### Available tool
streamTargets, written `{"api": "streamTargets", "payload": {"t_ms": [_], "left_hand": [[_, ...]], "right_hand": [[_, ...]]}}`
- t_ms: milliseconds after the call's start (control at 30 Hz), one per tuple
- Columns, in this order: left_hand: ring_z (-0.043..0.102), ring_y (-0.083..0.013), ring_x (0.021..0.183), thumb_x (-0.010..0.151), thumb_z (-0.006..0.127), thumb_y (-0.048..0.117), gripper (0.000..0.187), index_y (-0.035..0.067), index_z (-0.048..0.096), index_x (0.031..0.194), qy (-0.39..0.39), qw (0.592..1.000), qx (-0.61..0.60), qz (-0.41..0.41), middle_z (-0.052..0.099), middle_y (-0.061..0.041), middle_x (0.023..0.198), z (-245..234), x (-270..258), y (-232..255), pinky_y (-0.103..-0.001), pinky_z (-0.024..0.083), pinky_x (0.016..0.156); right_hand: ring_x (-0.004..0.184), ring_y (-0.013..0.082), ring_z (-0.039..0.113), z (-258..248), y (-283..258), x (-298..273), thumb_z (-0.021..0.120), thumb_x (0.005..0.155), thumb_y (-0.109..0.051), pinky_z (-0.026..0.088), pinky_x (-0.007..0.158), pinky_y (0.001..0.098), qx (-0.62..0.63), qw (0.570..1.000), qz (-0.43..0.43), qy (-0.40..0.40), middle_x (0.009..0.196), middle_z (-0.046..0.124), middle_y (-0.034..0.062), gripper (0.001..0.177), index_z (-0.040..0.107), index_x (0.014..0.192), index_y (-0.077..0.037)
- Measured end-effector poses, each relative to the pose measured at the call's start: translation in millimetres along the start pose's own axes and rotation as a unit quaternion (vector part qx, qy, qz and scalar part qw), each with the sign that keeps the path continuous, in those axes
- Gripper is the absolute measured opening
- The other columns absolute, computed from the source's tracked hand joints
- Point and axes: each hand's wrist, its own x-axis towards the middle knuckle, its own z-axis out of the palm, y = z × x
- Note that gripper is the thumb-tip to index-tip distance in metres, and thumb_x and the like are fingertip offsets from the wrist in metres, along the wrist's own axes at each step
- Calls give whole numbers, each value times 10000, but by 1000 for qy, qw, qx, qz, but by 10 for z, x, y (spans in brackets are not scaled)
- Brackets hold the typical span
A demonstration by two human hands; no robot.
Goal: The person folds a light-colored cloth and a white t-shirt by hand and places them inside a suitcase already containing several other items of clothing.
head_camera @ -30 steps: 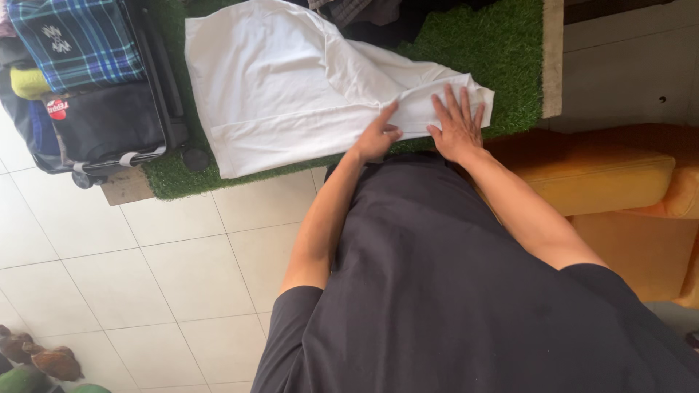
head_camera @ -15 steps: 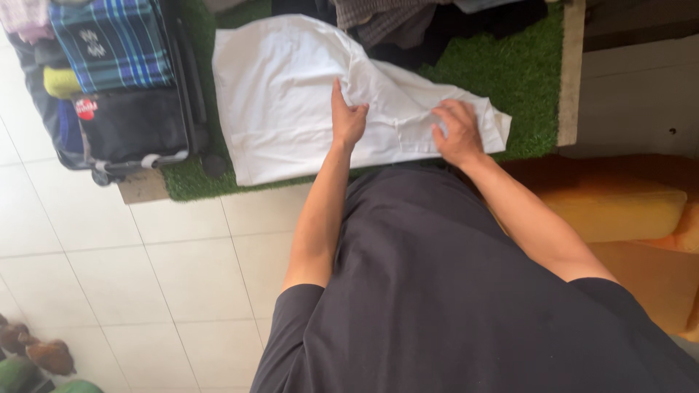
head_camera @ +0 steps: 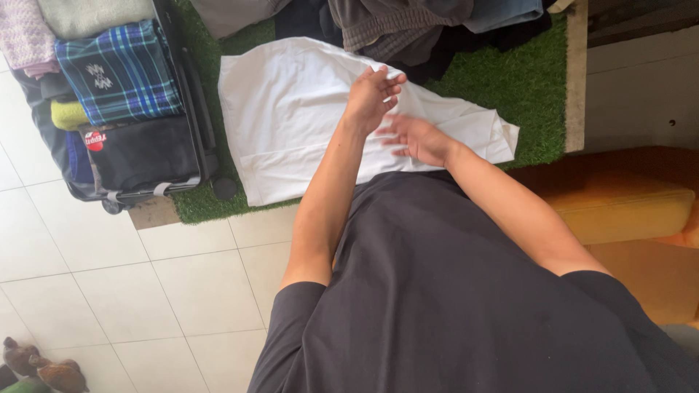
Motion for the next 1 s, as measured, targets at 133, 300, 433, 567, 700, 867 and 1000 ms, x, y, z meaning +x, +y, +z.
{"api": "streamTargets", "payload": {"t_ms": [133, 300, 433, 567, 700, 867, 1000], "left_hand": [[589, -138, 815, 1020, 541, 178, 84, 112, 491, 1008, -46, 998, -33, 29, 727, -92, 990, -2, -68, 65, -326, 505, 740], [581, -139, 746, 973, 539, 138, 65, 111, 491, 1008, -33, 999, -28, 10, 668, -64, 866, -14, -128, 168, -319, 495, 693], [586, -134, 721, 958, 565, 139, 107, 106, 480, 1013, -31, 999, -9, 1, 640, -65, 833, -67, -202, 231, -313, 484, 676], [585, -138, 745, 955, 568, 141, 120, 119, 515, 1061, -10, 1000, -13, 1, 643, -63, 851, -142, -203, 243, -325, 491, 699], [607, -133, 854, 960, 591, 188, 124, 146, 611, 1075, -35, 998, 41, 17, 677, -19, 954, -203, -165, 193, -330, 492, 759], [617, -163, 959, 964, 603, 202, 191, 169, 651, 1146, -60, 996, 49, 33, 680, -9, 1047, -242, -144, 177, -353, 489, 819], [639, -177, 1048, 998, 593, 256, 236, 172, 643, 1213, -75, 994, 65, 41, 697, -12, 1137, -281, -219, 206, -378, 492, 891]], "right_hand": [[1095, 208, 633, -134, -205, 82, 512, 975, -568, 512, 897, 408, 152, 983, -71, 69, 1257, 639, 40, 532, 554, 1412, -267], [1078, 291, 602, -582, -271, 376, 736, 1061, -290, 554, 1004, 508, 267, 885, -261, 277, 1185, 569, 113, 473, 418, 1349, -90], [1063, 304, 651, -641, -563, 424, 708, 867, -13, 559, 936, 503, 284, 830, -259, 404, 1176, 652, 141, 589, 391, 1323, -208], [1054, 274, 652, -239, -859, 117, 623, 877, 18, 577, 962, 468, 258, 858, -334, 293, 1146, 616, 132, 414, 489, 1249, -106], [996, 200, 618, 168, -958, -25, 685, 996, 54, 566, 947, 381, -212, 756, -530, 320, 1175, 596, 79, 314, 518, 1237, -58], [946, 265, 702, 394, -1317, -163, 730, 989, -10, 578, 874, 364, -530, 584, -554, 268, 1007, 643, 96, 202, 562, 1093, -50], [945, 293, 682, 434, -1692, -222, 782, 988, -38, 514, 868, 408, -664, 515, -484, 245, 949, 683, 107, 146, 637, 1004, -33]]}}
